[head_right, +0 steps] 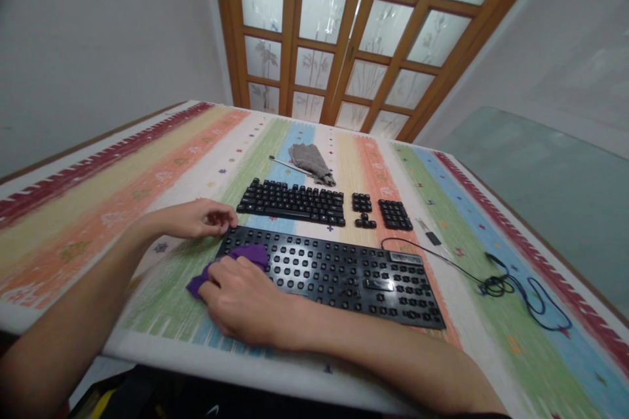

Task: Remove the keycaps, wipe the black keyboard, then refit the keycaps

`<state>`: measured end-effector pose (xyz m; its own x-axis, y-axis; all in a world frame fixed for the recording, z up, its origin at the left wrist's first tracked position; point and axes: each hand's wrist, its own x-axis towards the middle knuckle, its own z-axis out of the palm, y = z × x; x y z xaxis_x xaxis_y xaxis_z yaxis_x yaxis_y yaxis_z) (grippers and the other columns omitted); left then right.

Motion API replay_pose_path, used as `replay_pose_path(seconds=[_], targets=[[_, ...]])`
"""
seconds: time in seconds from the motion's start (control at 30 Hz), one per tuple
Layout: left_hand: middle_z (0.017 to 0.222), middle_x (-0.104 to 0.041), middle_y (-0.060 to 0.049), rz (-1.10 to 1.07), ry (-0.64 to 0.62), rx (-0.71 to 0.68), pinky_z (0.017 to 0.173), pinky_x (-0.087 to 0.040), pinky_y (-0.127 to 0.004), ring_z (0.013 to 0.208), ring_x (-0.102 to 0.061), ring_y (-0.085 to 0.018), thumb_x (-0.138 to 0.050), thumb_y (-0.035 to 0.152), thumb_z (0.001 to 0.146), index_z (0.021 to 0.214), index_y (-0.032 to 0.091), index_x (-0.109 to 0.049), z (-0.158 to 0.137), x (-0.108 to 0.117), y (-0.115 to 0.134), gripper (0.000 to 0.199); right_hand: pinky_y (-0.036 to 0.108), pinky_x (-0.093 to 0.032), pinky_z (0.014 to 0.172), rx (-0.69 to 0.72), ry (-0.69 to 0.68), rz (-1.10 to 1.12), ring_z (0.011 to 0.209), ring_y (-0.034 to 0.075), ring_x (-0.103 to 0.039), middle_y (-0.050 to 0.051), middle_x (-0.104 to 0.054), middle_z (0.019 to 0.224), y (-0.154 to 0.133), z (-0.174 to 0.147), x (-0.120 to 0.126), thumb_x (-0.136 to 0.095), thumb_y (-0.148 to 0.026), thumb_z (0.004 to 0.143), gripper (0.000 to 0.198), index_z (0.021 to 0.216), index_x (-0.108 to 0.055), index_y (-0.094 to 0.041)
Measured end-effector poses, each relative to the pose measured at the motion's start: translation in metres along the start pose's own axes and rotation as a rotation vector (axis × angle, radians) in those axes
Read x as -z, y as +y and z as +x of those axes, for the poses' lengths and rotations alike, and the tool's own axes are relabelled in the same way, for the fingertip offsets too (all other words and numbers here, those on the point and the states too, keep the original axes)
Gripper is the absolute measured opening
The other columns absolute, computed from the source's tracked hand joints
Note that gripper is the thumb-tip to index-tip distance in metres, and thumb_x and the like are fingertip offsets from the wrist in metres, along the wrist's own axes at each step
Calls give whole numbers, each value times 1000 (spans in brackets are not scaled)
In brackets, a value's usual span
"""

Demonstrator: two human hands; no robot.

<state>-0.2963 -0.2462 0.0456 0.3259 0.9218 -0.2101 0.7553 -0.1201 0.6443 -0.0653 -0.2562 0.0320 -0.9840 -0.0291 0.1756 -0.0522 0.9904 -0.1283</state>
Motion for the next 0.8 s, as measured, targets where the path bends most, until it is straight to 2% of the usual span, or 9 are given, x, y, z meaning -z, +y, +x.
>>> replay_pose_path(seconds=[0.17,0.27,0.37,0.5,0.6,0.67,0.8], targets=[[74,-65,-2,0,-1,0,63,-43,-23,69,-58,-16,-52,25,73,96,15,-64,-1,0,1,28,34,-36,66,130,39,-150,83,21,-48,9,-57,86,-4,-8,-12,-46,-10,98,18,90,-62,-11],[75,-64,-3,7,-1,-5,64,-43,-24,69,-58,-16,-53,25,74,95,15,-64,0,0,0,26,33,-36,64,76,13,-120,80,21,-47,9,-58,83,-1,-15,-8,-48,-11,95,18,84,-62,-12],[75,-64,-2,6,-3,0,64,-43,-24,68,-57,-16,-53,25,74,95,15,-64,0,-1,-1,26,32,-39,66,-23,-10,0,77,19,-47,8,-58,82,8,-16,4,-52,-15,92,14,82,-62,-12],[75,-63,-1,4,4,0,64,-42,-23,69,-57,-16,-53,27,76,92,16,-63,0,0,-1,22,32,-42,74,-255,224,-1,83,20,-48,10,-58,86,26,-9,16,-44,-12,96,20,90,-64,-10],[73,-63,-1,28,13,-14,64,-42,-23,69,-57,-16,-53,29,78,84,16,-61,0,0,0,17,33,-44,79,-319,358,-32,86,21,-49,11,-58,89,35,0,14,-38,-14,100,27,102,-64,-9],[76,-64,-2,48,16,-22,65,-42,-24,71,-57,-17,-53,30,79,83,16,-61,0,0,0,17,33,-44,78,-294,337,-59,86,21,-49,11,-59,90,36,5,9,-39,-15,100,27,104,-64,-9],[83,-68,-4,30,-5,-18,69,-44,-25,75,-60,-18,-52,30,81,94,16,-64,0,1,-1,23,34,-45,76,-233,130,-91,87,23,-49,12,-59,91,33,12,0,-46,-16,96,21,92,-66,-10]])
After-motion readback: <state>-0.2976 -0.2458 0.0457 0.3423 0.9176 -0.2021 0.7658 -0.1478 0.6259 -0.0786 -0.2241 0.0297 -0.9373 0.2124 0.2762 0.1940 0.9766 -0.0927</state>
